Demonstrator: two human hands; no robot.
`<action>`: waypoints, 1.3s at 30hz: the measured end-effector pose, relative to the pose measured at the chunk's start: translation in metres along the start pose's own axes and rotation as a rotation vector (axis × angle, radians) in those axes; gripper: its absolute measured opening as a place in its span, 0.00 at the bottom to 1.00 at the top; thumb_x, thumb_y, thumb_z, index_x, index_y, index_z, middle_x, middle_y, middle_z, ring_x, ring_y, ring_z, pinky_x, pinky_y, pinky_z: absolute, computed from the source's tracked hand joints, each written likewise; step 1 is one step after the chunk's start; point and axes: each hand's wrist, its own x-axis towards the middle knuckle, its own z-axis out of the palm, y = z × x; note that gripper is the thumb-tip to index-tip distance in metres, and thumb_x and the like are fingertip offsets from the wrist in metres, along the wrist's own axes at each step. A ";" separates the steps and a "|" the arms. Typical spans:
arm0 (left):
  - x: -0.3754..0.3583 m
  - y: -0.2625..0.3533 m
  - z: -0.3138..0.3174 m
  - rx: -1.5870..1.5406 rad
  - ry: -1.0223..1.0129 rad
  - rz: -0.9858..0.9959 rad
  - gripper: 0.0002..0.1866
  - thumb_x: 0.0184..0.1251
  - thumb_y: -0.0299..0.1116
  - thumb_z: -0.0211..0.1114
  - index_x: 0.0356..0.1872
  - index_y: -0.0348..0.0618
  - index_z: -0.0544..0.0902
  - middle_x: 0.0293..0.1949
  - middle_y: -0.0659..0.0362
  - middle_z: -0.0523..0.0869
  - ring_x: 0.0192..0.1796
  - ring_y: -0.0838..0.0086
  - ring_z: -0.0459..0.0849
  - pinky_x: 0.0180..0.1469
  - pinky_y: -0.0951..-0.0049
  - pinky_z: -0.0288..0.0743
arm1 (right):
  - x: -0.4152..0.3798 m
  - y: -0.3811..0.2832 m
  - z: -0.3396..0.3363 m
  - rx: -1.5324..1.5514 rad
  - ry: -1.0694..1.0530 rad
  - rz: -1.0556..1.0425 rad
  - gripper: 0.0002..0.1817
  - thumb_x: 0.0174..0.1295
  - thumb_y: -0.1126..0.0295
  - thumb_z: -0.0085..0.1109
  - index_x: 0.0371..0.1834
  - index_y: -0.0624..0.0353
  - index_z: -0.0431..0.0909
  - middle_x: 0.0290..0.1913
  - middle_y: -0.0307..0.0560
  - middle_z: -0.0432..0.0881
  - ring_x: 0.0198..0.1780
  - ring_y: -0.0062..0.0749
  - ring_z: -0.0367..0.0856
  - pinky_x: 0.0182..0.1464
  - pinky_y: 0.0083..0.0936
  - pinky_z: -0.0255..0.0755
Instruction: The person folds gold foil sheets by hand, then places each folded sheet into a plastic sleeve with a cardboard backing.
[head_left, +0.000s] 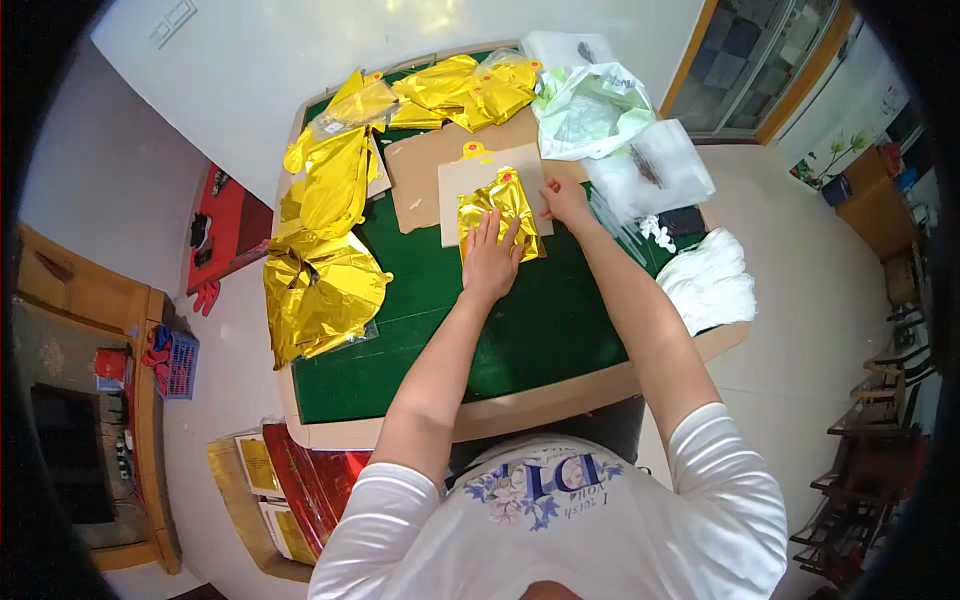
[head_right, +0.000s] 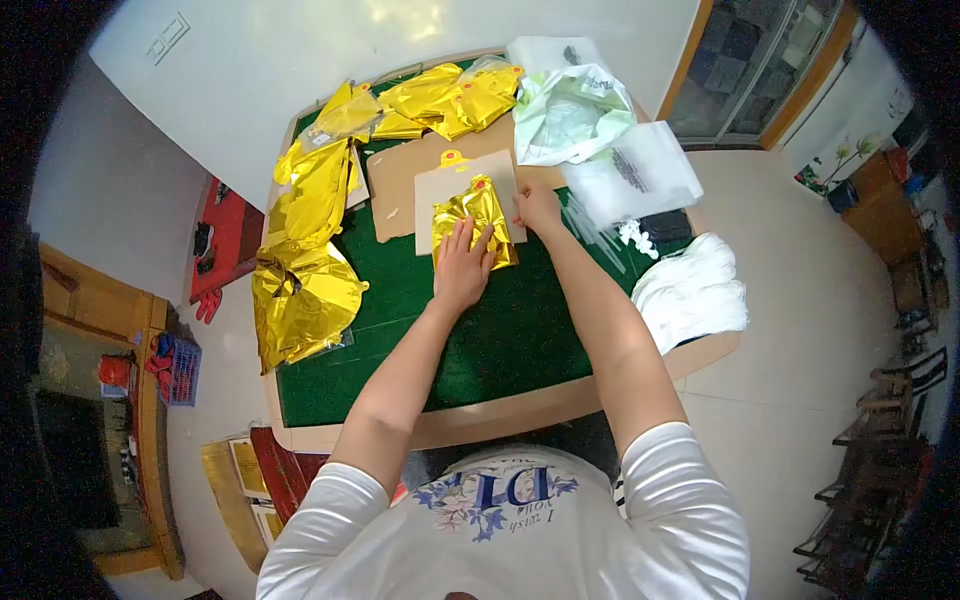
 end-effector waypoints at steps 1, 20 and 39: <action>0.000 0.000 -0.001 -0.002 -0.015 -0.006 0.25 0.74 0.46 0.51 0.70 0.58 0.68 0.72 0.49 0.62 0.76 0.56 0.56 0.72 0.50 0.53 | 0.000 -0.004 -0.001 0.001 0.001 -0.005 0.07 0.61 0.72 0.60 0.35 0.64 0.74 0.24 0.43 0.78 0.22 0.26 0.82 0.23 0.25 0.80; 0.000 -0.002 0.002 0.052 -0.098 -0.024 0.26 0.74 0.49 0.47 0.71 0.58 0.66 0.73 0.50 0.60 0.77 0.59 0.54 0.74 0.53 0.49 | -0.153 0.003 -0.148 -0.008 -0.758 0.174 0.03 0.63 0.72 0.59 0.36 0.58 0.76 0.24 0.32 0.76 0.19 0.14 0.70 0.21 0.14 0.63; 0.000 0.002 -0.002 0.004 -0.036 -0.025 0.27 0.75 0.49 0.47 0.71 0.55 0.66 0.72 0.49 0.62 0.75 0.57 0.57 0.73 0.53 0.51 | -0.148 0.021 -0.032 -0.952 -0.192 -0.884 0.26 0.61 0.75 0.48 0.66 0.59 0.69 0.69 0.45 0.67 0.74 0.37 0.58 0.73 0.46 0.50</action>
